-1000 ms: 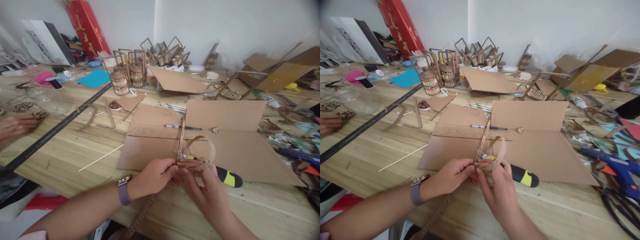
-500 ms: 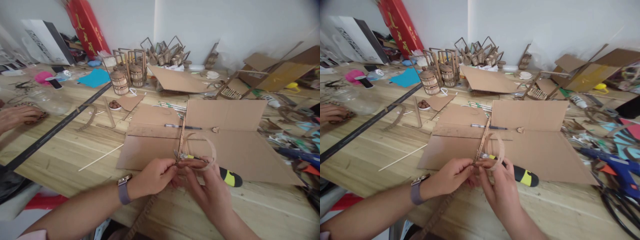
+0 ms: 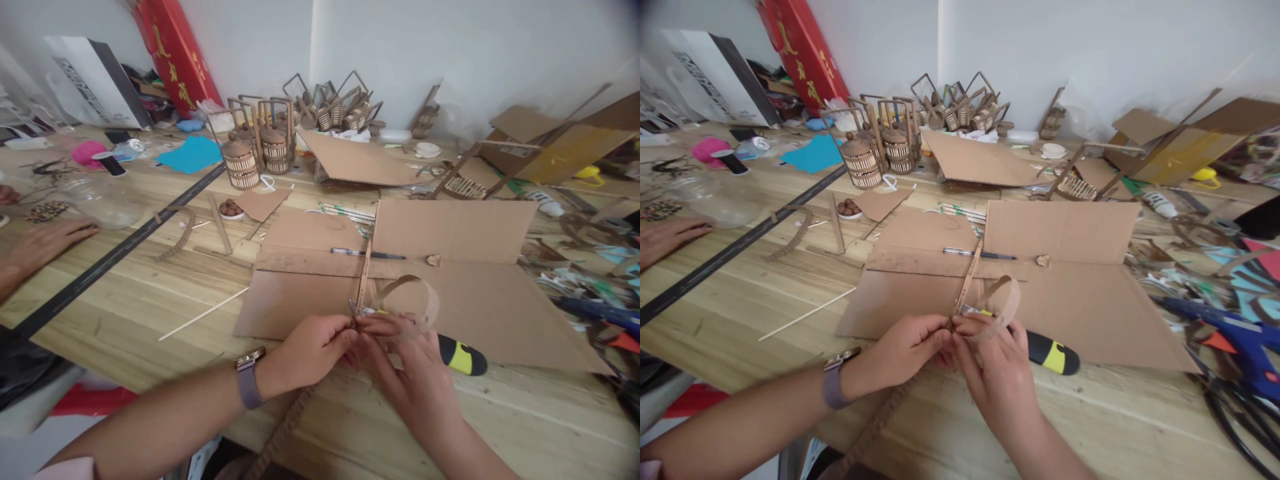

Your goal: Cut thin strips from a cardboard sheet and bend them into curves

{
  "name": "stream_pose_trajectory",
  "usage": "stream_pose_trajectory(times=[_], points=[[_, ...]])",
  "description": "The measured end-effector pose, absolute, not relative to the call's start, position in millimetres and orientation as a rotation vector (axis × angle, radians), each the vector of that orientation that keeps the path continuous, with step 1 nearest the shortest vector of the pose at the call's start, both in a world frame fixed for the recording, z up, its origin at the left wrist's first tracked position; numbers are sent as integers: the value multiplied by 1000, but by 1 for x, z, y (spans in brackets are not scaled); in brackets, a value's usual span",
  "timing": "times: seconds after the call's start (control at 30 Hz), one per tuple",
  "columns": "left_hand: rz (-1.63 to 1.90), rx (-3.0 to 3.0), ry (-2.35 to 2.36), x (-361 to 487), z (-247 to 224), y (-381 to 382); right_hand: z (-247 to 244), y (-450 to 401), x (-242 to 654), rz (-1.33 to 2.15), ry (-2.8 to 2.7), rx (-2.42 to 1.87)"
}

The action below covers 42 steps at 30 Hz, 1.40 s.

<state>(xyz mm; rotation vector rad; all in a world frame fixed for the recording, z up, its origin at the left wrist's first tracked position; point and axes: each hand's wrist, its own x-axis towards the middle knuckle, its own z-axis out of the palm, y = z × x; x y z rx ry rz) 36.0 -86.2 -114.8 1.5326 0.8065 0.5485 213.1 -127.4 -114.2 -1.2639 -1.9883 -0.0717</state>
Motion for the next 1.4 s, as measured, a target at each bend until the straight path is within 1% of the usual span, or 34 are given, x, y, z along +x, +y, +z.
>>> stream_pose_trajectory(times=[0.27,0.43,0.53,0.67,0.87,0.97,1.07,1.3,1.4], points=[[498,1630,761,34,-117,-86,-106,-129,217,20,-1906,-1390],[498,1590,749,34,-112,-85,-109,-130,218,147,-1786,-1477],[473,1568,763,35,-110,-85,-111,-130,218,160,-1759,-1487],[500,1456,752,36,-110,-86,-112,-126,222,115,-1784,-1490],[649,1233,776,37,-114,-84,-122,-110,248,-53,-2123,-1562],[684,1210,788,37,-115,-82,-133,-106,261,-137,-2267,-1654],[698,1226,797,37,-113,-82,-138,-105,265,-172,-2323,-1657],[744,1313,915,36,-110,-82,-117,-110,248,-5,-2091,-1607],[750,1347,949,35,-110,-81,-110,-114,242,52,-2127,-1510]])
